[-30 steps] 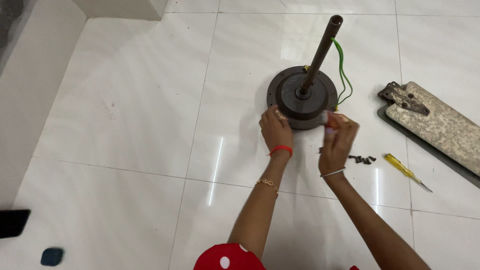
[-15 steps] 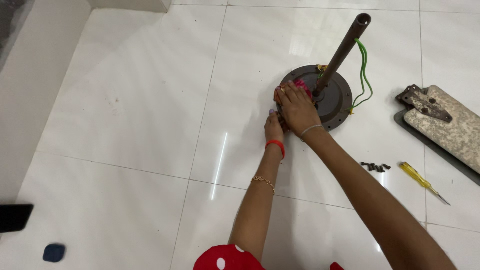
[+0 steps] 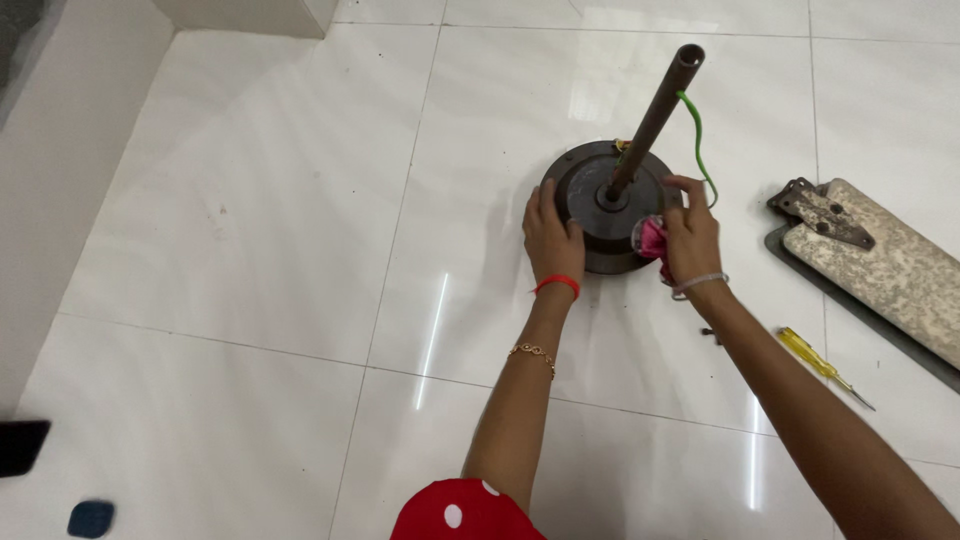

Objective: The person uses a screwdriver to remove screws from a ceiling fan motor housing, then wipes the motor with a cloth. The person handles the motor, screws, and fan blades during the process.

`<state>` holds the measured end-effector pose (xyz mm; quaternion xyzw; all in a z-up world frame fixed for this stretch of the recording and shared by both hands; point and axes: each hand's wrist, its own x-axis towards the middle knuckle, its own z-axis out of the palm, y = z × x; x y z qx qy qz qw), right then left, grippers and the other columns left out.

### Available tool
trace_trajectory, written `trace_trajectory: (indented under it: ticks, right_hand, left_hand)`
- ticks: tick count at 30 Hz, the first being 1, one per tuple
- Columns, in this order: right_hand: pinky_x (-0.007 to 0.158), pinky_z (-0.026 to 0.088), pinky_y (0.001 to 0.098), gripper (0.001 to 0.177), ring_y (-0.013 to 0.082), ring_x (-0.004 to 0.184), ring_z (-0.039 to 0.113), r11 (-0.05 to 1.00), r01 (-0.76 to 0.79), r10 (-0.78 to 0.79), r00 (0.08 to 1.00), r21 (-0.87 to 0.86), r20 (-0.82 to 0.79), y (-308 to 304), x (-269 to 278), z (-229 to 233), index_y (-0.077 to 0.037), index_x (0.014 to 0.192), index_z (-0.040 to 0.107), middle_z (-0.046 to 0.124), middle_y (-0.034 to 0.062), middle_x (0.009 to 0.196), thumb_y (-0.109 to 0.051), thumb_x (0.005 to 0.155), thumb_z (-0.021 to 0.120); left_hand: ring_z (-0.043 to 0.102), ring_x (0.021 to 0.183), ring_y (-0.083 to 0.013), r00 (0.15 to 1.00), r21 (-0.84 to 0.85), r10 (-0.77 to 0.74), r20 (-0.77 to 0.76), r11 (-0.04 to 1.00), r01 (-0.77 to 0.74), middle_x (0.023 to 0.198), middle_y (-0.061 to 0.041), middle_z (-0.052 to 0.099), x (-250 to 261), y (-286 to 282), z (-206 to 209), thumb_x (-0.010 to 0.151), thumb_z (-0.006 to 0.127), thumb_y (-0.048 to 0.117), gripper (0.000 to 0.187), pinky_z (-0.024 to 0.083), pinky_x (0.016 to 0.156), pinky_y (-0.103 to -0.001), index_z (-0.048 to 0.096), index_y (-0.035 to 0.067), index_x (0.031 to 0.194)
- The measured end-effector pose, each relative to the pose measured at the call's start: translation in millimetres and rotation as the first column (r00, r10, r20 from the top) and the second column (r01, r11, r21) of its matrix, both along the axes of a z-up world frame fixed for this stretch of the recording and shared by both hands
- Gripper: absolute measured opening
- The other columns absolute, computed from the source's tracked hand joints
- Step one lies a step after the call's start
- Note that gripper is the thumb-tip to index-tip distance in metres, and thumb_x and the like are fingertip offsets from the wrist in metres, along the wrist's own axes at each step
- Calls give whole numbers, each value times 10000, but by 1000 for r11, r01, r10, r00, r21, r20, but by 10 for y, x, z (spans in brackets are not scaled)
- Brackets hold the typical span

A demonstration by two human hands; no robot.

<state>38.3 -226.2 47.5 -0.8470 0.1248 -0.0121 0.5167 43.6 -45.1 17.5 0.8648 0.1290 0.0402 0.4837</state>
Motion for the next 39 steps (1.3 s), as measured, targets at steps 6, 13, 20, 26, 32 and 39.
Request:
trace_trajectory:
  ticks: [6,13,20,26,32,39]
  right_hand:
    - [389,296,266,406,110,428,388,824,138,86,929,549,-361,137,916,134,-116,792,603,472,-17,576,-435,1041,566]
    - [446,345,205,182,40,476,398,591,-12,305,929,806,-209,-114,944,226,-173,1057,690,517,-70,658,-343,1046,629]
    - [682,570,184,329,41,803,644,794,107,-86,994,599,-63,-149,884,-114,-113,1341,612,652,-24,969,-240,1040,575]
    - [1165,435,409,487,369,1403,468,975,-59,171,811,-213,559,411,-5,-394,45,1540,381,419,254,1525,-80,1080,474]
    - [1237,291,498,496,359,1449,442,649,-207,588,747,-732,310,603,-725,-256,16,1433,518,496,229,1507,-65,950,595]
    - [1218,282,461,558,351,1444,417,298,-135,719,682,-945,129,908,309,-129,88,1415,529,500,273,1499,-215,954,607]
  left_hand:
    - [59,1595,-276,945,367,-324,52,886,284,1711,-15,181,-113,-300,-22,927,622,184,791,117,1268,-522,230,178,1615]
    - [-13,1592,-231,923,366,-381,-57,852,374,1719,10,81,-111,-235,-117,905,639,237,891,75,1274,-506,123,220,1632]
    - [-42,1600,-239,913,380,-404,-59,836,395,1728,0,55,-131,-227,-108,936,627,243,883,45,1275,-502,94,202,1639]
    - [-32,1604,-292,963,334,-267,28,911,243,1729,-80,19,-216,-210,-82,896,685,297,1001,66,1279,-512,33,90,1628]
    - [113,1544,-306,985,38,-149,87,988,146,1690,-139,18,-251,73,-275,876,758,164,1024,202,1235,-476,31,38,1585]
    - [423,1471,-270,999,-805,15,-42,592,-43,1669,-100,316,-156,217,-447,814,426,-192,925,431,1133,-396,180,156,1635]
